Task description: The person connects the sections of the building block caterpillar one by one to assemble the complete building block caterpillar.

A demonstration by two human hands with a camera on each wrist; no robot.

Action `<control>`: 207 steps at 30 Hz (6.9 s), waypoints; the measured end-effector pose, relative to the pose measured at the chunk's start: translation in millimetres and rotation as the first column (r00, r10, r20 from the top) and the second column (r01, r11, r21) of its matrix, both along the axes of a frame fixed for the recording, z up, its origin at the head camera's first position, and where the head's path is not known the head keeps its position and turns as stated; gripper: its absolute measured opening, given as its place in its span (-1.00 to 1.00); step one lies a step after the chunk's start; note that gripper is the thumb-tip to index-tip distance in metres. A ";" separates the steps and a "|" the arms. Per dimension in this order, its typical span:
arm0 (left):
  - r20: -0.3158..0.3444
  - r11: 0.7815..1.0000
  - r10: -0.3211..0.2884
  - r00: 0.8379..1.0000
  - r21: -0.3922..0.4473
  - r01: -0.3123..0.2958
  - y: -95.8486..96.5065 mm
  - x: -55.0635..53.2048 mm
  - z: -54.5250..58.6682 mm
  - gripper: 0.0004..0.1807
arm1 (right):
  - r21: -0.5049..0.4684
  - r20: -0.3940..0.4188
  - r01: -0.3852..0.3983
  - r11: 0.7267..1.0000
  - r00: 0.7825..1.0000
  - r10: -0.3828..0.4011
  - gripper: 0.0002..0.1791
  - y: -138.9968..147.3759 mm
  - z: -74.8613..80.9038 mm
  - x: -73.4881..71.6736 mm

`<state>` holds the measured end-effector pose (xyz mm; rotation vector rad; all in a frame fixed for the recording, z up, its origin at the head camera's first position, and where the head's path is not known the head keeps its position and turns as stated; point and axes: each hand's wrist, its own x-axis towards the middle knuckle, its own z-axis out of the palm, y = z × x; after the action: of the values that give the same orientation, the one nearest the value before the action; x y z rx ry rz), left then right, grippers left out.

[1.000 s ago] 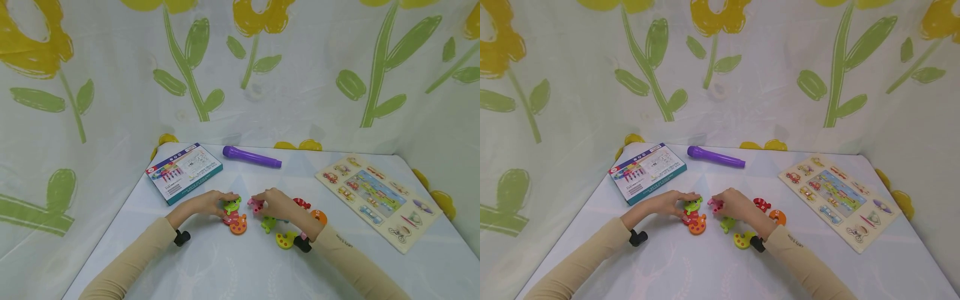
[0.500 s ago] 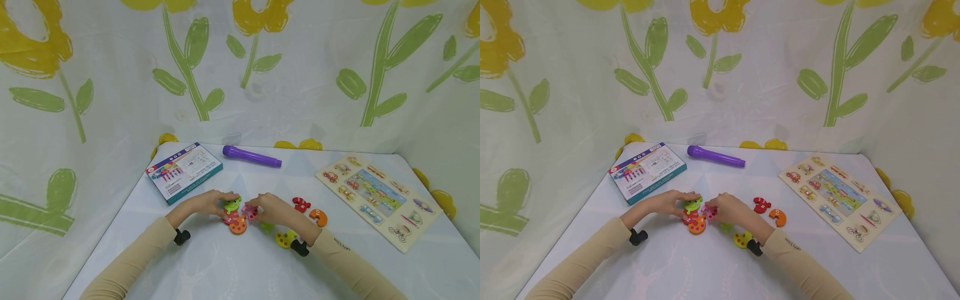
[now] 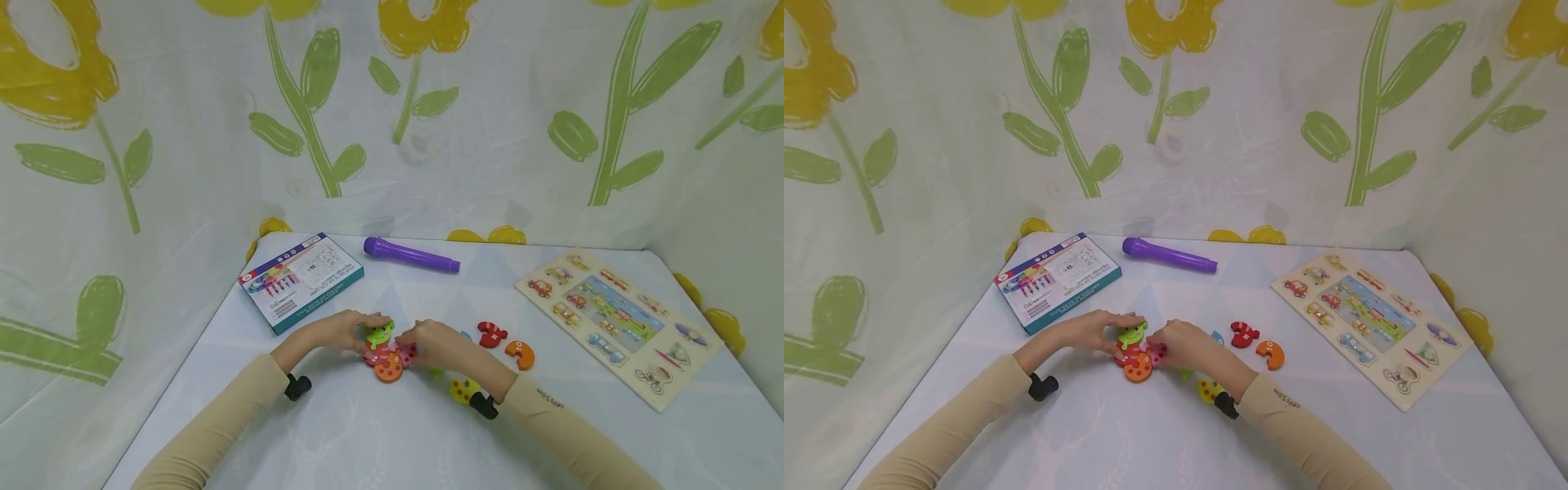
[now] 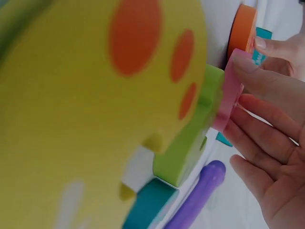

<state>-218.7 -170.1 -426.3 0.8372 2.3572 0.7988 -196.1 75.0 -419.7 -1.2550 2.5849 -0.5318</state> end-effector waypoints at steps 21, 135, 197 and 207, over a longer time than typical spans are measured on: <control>-0.102 0.999 -0.043 0.994 0.029 0.046 -5.5 2.0 -7.3 -0.22 | 0.011 0.085 0.104 0.994 0.991 -0.105 -0.45 16.1 8.2 3.9; -0.139 0.995 0.042 0.989 -0.083 -0.054 1.8 14.4 -7.6 -0.11 | 0.092 0.065 0.080 0.993 0.994 -0.086 -0.46 24.0 0.4 1.2; -0.181 0.992 0.092 0.979 -0.072 -0.107 5.5 25.9 -3.4 -0.05 | -0.042 -0.007 0.330 0.943 0.944 -0.331 -0.37 98.1 -5.0 25.3; -0.188 0.992 0.095 0.978 -0.069 -0.109 4.4 27.2 -6.2 -0.04 | -0.008 0.052 0.353 0.936 0.935 -0.352 -0.33 97.1 -5.8 18.5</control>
<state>-191.5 -165.7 -432.5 0.7923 2.5950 0.6888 -177.6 172.1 -425.6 -0.7679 2.7805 -0.6404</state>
